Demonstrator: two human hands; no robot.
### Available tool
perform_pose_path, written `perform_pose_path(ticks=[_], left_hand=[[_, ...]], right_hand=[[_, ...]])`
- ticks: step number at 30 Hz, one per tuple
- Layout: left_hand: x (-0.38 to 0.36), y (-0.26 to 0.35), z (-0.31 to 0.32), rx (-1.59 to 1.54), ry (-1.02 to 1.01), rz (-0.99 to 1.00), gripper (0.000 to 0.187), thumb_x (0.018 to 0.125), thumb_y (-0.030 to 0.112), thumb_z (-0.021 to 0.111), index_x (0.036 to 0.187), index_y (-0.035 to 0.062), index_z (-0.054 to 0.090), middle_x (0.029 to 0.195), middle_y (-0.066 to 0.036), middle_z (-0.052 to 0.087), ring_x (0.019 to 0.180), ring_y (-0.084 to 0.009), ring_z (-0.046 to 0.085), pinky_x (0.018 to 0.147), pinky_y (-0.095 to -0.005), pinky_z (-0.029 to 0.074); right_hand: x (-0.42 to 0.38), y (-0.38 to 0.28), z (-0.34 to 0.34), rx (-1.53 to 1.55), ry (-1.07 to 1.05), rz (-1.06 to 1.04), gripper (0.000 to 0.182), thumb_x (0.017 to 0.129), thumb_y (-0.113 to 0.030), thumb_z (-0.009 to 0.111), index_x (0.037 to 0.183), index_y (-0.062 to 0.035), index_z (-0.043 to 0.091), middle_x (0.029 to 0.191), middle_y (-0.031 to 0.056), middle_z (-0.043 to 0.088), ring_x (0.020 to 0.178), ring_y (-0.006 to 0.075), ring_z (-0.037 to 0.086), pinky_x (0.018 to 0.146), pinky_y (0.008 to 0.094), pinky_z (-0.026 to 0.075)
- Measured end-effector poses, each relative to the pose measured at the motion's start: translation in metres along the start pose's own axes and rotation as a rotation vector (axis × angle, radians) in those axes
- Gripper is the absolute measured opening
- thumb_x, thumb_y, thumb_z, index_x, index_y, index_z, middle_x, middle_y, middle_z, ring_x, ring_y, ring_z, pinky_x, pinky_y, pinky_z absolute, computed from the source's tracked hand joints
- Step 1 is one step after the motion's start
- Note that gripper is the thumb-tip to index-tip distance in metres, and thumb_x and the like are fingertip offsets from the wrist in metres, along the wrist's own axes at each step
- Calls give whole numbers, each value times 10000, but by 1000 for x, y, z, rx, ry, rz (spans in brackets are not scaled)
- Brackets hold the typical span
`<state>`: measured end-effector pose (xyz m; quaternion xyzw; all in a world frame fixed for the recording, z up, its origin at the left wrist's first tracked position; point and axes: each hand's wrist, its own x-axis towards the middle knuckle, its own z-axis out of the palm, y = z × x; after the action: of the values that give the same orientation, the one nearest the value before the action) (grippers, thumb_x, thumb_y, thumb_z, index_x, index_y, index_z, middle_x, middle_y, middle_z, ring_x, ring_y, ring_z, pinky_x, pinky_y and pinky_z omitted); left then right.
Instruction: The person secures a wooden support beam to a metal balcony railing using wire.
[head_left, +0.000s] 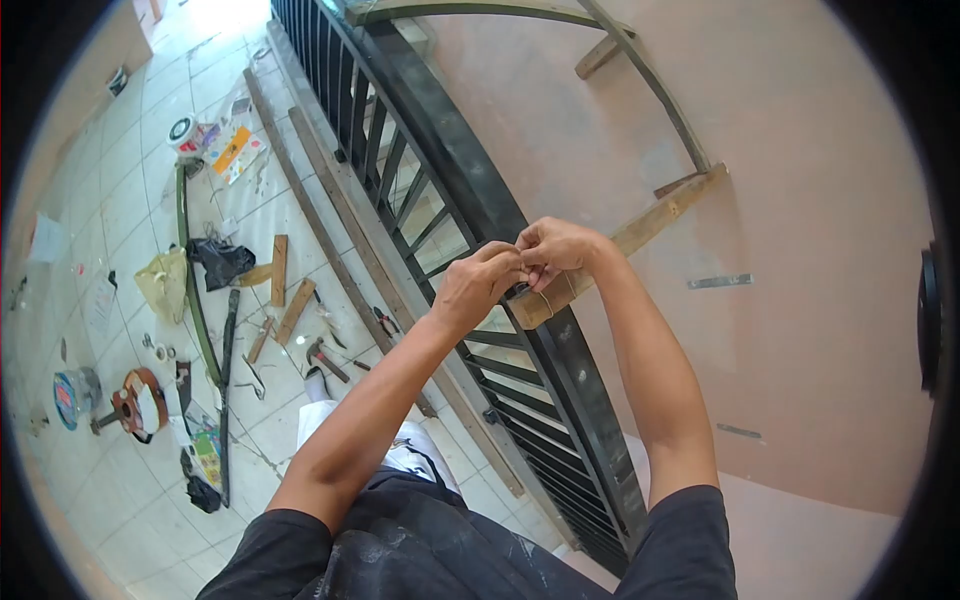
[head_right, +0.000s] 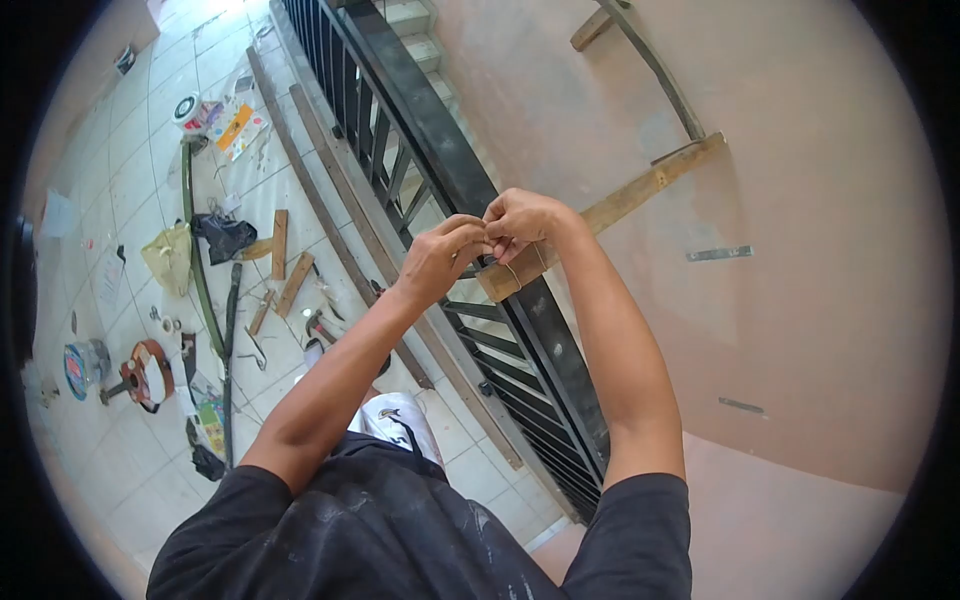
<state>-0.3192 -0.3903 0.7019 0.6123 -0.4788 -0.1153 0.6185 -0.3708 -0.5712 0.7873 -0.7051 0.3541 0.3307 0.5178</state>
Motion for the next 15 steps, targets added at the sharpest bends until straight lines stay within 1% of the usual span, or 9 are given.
perform_pose_path(ticks=[1, 3, 5, 7, 8, 9, 12, 13, 15], left_hand=[[1, -1, 0, -2, 16, -9, 137, 860, 122, 702, 976, 53, 680, 1012, -87, 666, 848, -296, 690, 720, -376, 559], [7, 1, -2, 166, -120, -38, 138, 892, 183, 668, 955, 62, 654, 911, -95, 643, 818, -310, 674, 687, -408, 543], [8, -3, -1, 187, -85, -12, 151, 898, 209, 660, 936, 64, 642, 867, -96, 626, 801, -312, 668, 673, -418, 536], [7, -9, 1, 212, -43, 11, 170, 905, 234, 652, 916, 66, 630, 824, -97, 609, 783, -313, 662, 659, -429, 529], [6, -12, 1, 224, -66, 11, 180, 898, 243, 661, 895, 66, 626, 811, -93, 608, 772, -309, 659, 655, -421, 530], [4, -12, 1, 232, -98, 10, 192, 891, 252, 669, 873, 66, 623, 799, -89, 607, 762, -305, 656, 650, -414, 532], [3, -14, 6, 247, -59, 36, 208, 881, 258, 681, 840, 64, 619, 770, -75, 592, 738, -296, 649, 640, -399, 533], [0, -15, 7, 256, -43, 50, 202, 882, 252, 681, 838, 64, 622, 768, -72, 590, 734, -294, 649, 638, -394, 532], [-2, -17, 7, 255, -29, 66, 187, 883, 240, 679, 844, 65, 629, 765, -69, 590, 733, -290, 650, 638, -394, 533]], right_hand=[[-1, 1, 0, 50, -42, -3, 129, 934, -36, 576, 1002, 61, 627, 836, 97, 668, 723, 159, 690, 685, 294, 631], [-8, 0, -2, 78, -25, -18, 150, 935, -39, 575, 1031, 63, 629, 845, 96, 671, 731, 157, 689, 694, 293, 626], [-19, 3, 3, 112, -5, -32, 174, 935, -42, 574, 1060, 66, 631, 854, 96, 673, 738, 155, 688, 704, 292, 622], [-33, 10, 18, 199, 147, -182, 261, 948, -72, 584, 1164, 73, 601, 887, 77, 672, 749, 132, 668, 724, 269, 597], [-36, 16, 27, 119, 207, -245, 255, 944, -42, 557, 1170, 53, 625, 884, 49, 673, 759, 105, 641, 738, 252, 558], [-40, 18, 34, 112, 195, -241, 255, 944, -42, 557, 1170, 53, 625, 884, 49, 673, 759, 105, 641, 738, 252, 558], [-47, 25, 50, -104, 445, -381, 214, 944, -53, 586, 1123, 21, 675, 922, 28, 691, 750, 72, 607, 707, 219, 506], [-48, 28, 56, -105, 441, -377, 214, 944, -53, 586, 1123, 21, 675, 922, 28, 691, 750, 72, 607, 707, 219, 506], [-48, 35, 63, 90, 516, -464, 175, 923, -89, 654, 1050, 20, 703, 852, 48, 713, 750, 84, 631, 706, 251, 523]])
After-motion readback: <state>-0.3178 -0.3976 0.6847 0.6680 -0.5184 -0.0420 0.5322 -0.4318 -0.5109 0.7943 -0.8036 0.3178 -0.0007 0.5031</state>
